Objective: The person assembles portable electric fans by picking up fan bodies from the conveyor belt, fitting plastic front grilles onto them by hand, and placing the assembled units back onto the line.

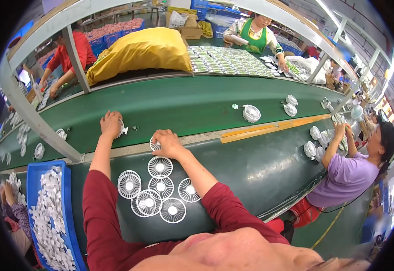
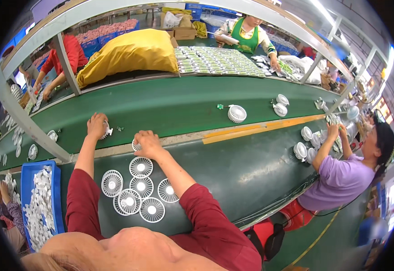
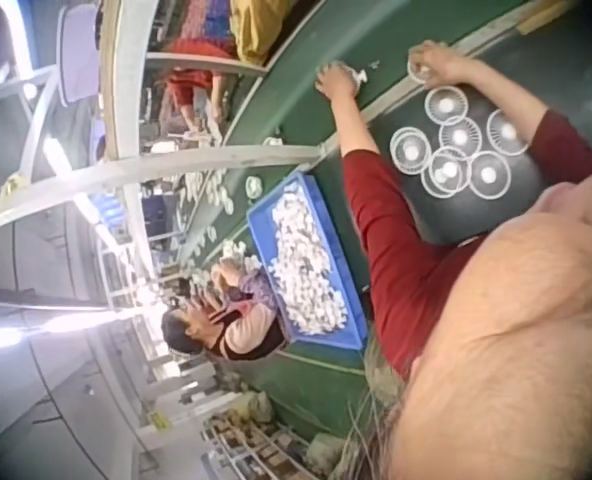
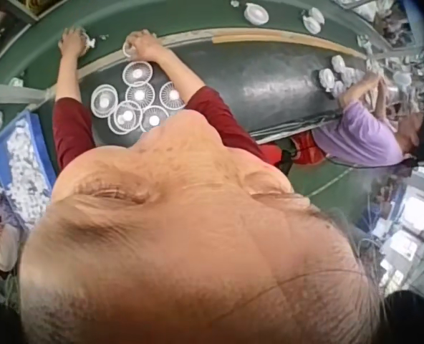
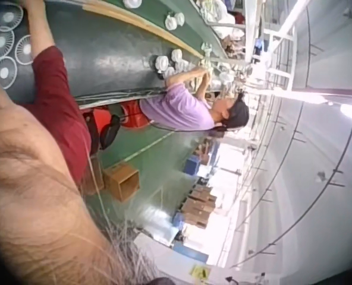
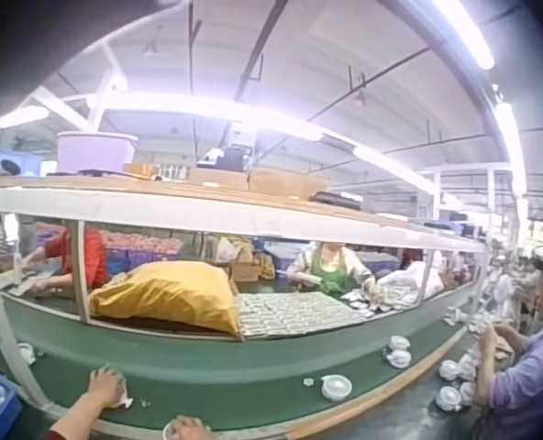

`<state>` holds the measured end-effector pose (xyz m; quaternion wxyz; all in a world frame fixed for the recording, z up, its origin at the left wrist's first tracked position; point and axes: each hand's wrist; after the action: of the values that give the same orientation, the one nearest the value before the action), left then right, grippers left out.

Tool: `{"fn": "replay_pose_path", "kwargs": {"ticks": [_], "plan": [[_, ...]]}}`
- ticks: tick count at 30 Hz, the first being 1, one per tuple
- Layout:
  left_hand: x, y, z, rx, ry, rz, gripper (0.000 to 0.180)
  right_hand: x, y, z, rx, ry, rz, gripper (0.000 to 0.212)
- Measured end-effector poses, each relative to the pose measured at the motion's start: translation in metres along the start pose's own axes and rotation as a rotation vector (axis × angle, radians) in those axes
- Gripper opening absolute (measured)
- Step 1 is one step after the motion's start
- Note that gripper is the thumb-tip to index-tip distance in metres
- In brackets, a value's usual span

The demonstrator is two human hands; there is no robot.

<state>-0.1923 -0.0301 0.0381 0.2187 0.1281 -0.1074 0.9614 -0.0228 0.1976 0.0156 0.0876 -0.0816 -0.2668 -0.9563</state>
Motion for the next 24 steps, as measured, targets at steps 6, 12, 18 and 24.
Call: {"fn": "replay_pose_path", "kwargs": {"ticks": [6, 12, 18, 24], "plan": [[-0.045, 0.007, 0.002, -0.404, -0.213, 0.124, 0.02, 0.002, 0.021, 0.01, 0.218, -0.172, 0.114, 0.048], [-0.098, -0.053, -0.018, -1.568, -0.295, 0.478, 0.032, -0.007, 0.058, 0.027, 0.241, -0.47, 0.317, 0.071], [-0.13, -0.097, 0.018, -2.39, -0.096, 0.518, 0.049, -0.014, 0.084, 0.02, 0.21, -0.412, 0.424, 0.073], [-0.133, -0.112, 0.03, -2.596, -0.016, 0.504, 0.044, -0.017, 0.09, 0.019, 0.191, -0.373, 0.431, 0.07]]}}
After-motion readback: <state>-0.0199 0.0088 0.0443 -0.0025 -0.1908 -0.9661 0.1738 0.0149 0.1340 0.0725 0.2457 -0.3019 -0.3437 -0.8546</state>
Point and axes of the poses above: each hand's wrist, its own x-axis towards the middle knuckle, its own z-axis out of the back of the hand, y = z × x, and after that the axes turned 5 degrees about -x, right-handed
